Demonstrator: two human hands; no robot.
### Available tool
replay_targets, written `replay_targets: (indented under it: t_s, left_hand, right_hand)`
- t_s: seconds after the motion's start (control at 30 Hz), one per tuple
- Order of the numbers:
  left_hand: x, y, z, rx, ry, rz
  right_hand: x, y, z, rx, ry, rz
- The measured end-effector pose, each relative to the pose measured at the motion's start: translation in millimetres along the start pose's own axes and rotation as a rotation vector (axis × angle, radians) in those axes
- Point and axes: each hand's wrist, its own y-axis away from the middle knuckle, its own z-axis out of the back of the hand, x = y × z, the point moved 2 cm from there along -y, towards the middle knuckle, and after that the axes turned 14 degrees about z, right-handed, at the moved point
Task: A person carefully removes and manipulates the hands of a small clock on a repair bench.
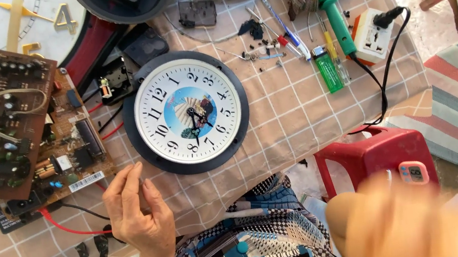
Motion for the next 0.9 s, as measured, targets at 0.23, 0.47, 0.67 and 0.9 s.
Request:
replay_targets:
  t_s: [0.23,0.47,0.67,0.9]
  left_hand:
    - [1.3,0.0,1.6,-0.014,0.007,0.006]
    - [1.5,-1.4,1.0,0.001,0.022,0.008]
    - [0.1,-1.7,1.6,0.002,0.003,0.008]
    - [2.2,-3.1,1.0,0.004,0.018,0.010]
  right_hand:
    - [-21.1,-110.2,-147.2,-0.790,-1.177,0.117]
    - [1.7,-126.4,-189.9,-0.539,-0.901,0.016]
    - [4.5,-132.9,-186.4,-0.555,-0.895,-0.021]
    - [8.2,-138.4,-181.6,-0.503,-0.914,-0.019]
